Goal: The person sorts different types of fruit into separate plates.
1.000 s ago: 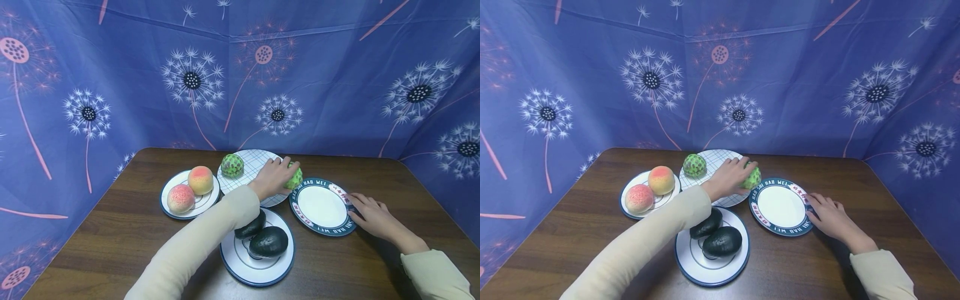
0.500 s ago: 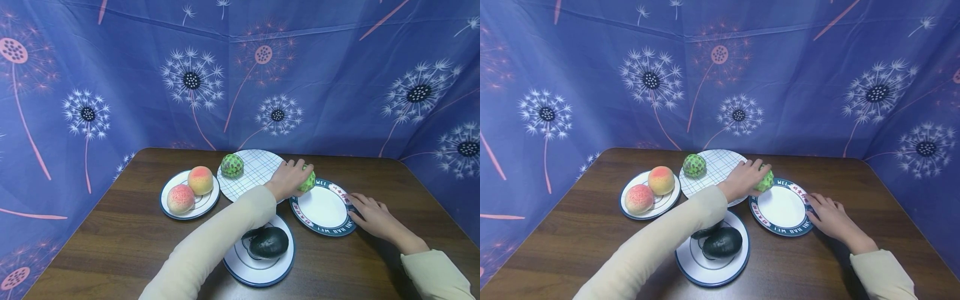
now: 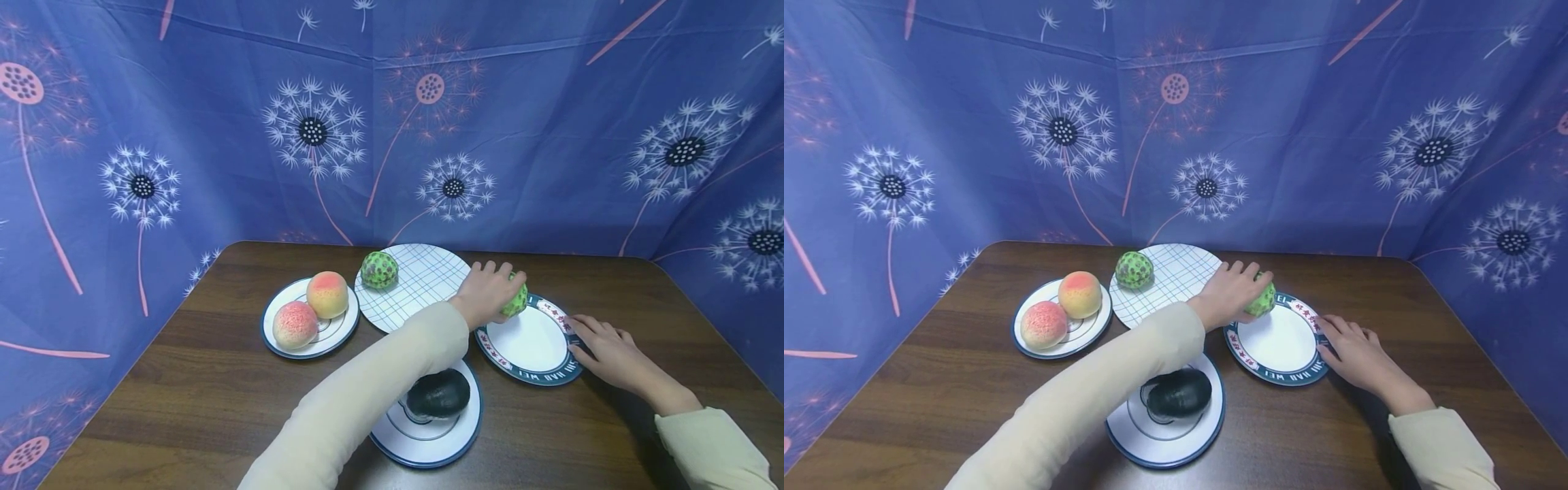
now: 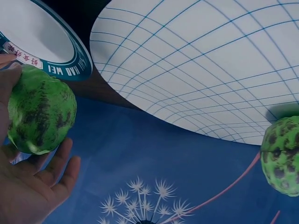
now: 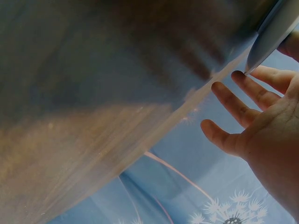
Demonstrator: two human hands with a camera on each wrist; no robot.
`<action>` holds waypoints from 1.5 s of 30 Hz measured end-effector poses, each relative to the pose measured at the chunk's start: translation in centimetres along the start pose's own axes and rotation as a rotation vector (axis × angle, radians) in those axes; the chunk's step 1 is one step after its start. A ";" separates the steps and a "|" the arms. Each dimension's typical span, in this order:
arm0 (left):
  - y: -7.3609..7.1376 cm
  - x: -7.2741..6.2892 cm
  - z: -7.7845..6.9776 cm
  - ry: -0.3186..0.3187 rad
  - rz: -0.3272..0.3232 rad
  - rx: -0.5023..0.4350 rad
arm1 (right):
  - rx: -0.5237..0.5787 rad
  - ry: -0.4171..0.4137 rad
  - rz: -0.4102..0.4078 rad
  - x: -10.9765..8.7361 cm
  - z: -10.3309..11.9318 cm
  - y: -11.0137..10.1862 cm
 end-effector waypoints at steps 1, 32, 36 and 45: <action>0.0 0.1 -0.1 -0.002 0.006 0.002 | -0.001 0.001 0.001 0.0 0.0 0.0; 1.4 2.1 -3.0 -0.016 0.227 0.176 | -0.005 -0.014 -0.015 0.0 -0.1 0.3; 1.5 2.2 -3.2 -0.025 0.243 0.187 | -0.004 -0.012 -0.010 0.1 -0.1 0.3; 1.5 2.3 -3.5 -0.037 0.270 0.197 | -0.004 -0.027 -0.017 0.1 -0.1 0.2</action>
Point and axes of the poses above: each hand's wrist, its own x-axis towards the middle knuckle, its own y-axis out of the palm, z = x × y, the point moved 3 cm from there along x, towards the middle knuckle, and after that the axes turned 14 degrees about y, right-handed, at the moved point
